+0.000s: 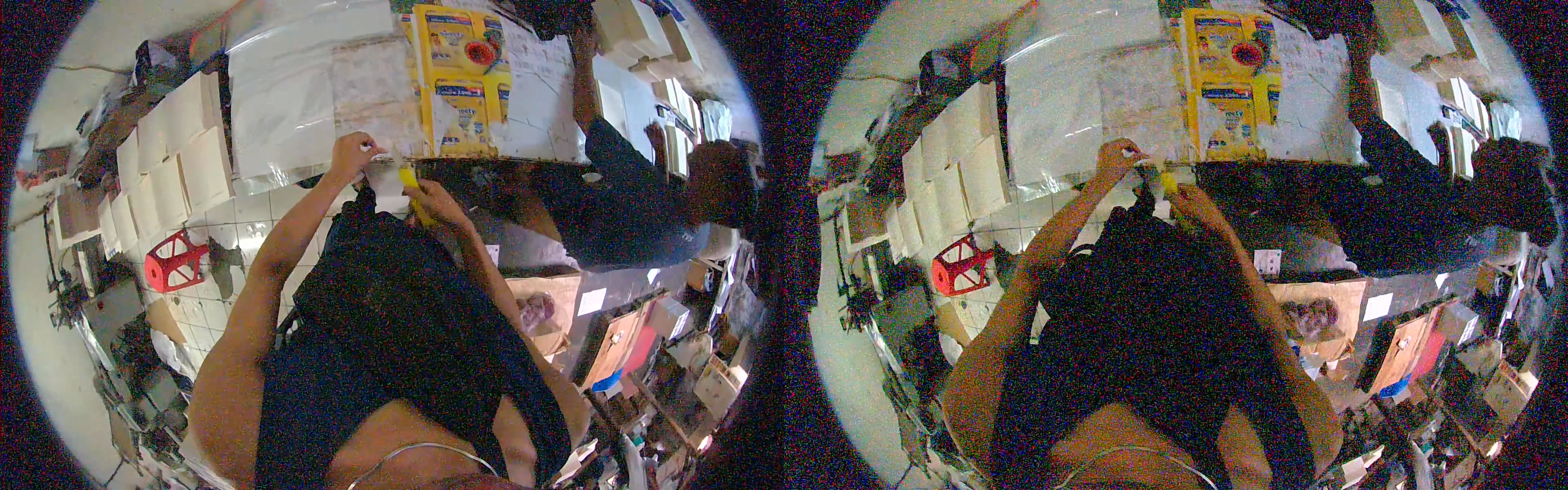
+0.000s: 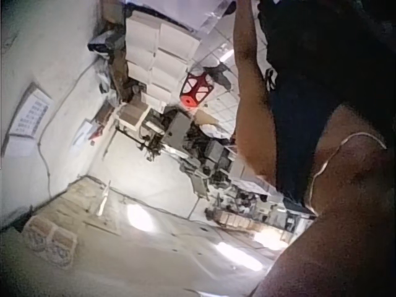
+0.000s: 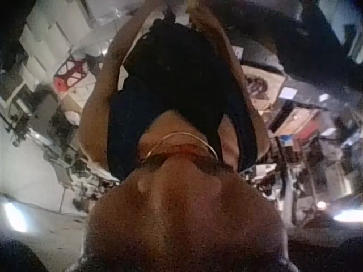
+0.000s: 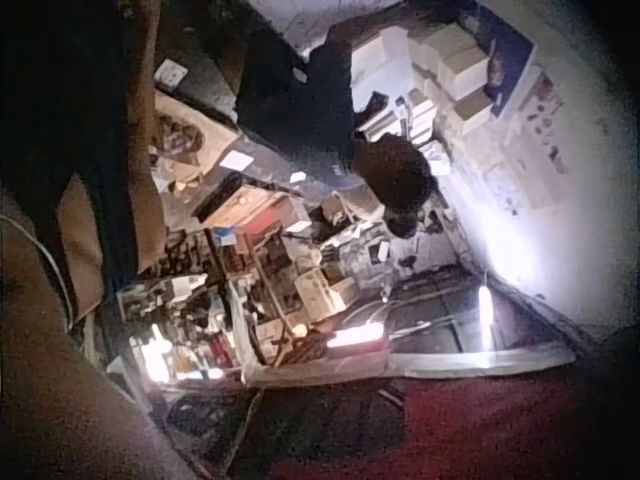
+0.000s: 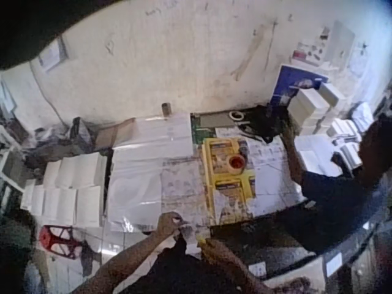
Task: The person picks up a plastic bag and uses a handheld heat sealer to seal the opening of the bag containing paper items.
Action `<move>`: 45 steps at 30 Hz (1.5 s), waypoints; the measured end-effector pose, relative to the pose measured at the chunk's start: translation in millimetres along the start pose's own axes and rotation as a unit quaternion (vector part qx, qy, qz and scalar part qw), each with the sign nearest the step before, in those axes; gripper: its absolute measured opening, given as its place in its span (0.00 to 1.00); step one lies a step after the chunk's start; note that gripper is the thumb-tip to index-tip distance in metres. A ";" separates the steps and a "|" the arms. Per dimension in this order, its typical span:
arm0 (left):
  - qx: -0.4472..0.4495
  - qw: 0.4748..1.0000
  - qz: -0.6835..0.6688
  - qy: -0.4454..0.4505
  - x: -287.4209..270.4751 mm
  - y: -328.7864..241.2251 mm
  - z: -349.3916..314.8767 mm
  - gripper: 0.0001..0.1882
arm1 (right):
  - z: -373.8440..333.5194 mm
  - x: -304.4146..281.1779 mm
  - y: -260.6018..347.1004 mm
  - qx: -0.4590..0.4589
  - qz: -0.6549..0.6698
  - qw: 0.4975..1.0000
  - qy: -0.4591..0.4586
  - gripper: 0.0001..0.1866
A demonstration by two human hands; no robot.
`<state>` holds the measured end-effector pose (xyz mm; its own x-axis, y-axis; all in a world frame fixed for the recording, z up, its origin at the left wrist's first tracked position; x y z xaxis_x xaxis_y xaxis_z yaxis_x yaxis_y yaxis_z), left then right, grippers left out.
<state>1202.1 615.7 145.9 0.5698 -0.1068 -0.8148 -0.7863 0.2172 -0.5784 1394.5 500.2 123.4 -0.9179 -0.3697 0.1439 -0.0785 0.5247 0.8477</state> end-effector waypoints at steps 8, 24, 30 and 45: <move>0.015 1.000 -0.016 -0.009 4.2 5.9 0.5 0.17 | 15.9 6.8 3.4 -0.053 -0.145 0.988 0.015 0.18; 0.024 0.998 0.063 0.004 -1.6 -7.5 3.3 0.18 | 6.4 8.6 36.3 0.070 0.009 0.997 -0.031 0.20; 0.039 0.997 0.072 0.013 3.2 -4.1 3.9 0.20 | 5.5 -1.2 41.7 0.030 0.048 0.996 -0.073 0.19; -0.288 0.643 -0.686 0.181 109.6 -74.0 -22.7 0.24 | 7.7 -27.0 14.4 0.006 0.064 0.985 -0.161 0.16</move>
<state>1317.3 565.9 98.4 0.8108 -0.0557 0.5827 0.3797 -0.7076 -0.5960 1415.2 523.7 127.8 -0.9962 -0.0393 0.0776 0.0423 0.5608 0.8268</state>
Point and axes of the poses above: each hand's wrist, its own z-axis towards the middle knuckle, its own x-axis out of the palm, y = z × x, the point moved 6 cm from there along z, towards the middle knuckle, and after that the axes turned 6 degrees about z, right-handed, at the moved point
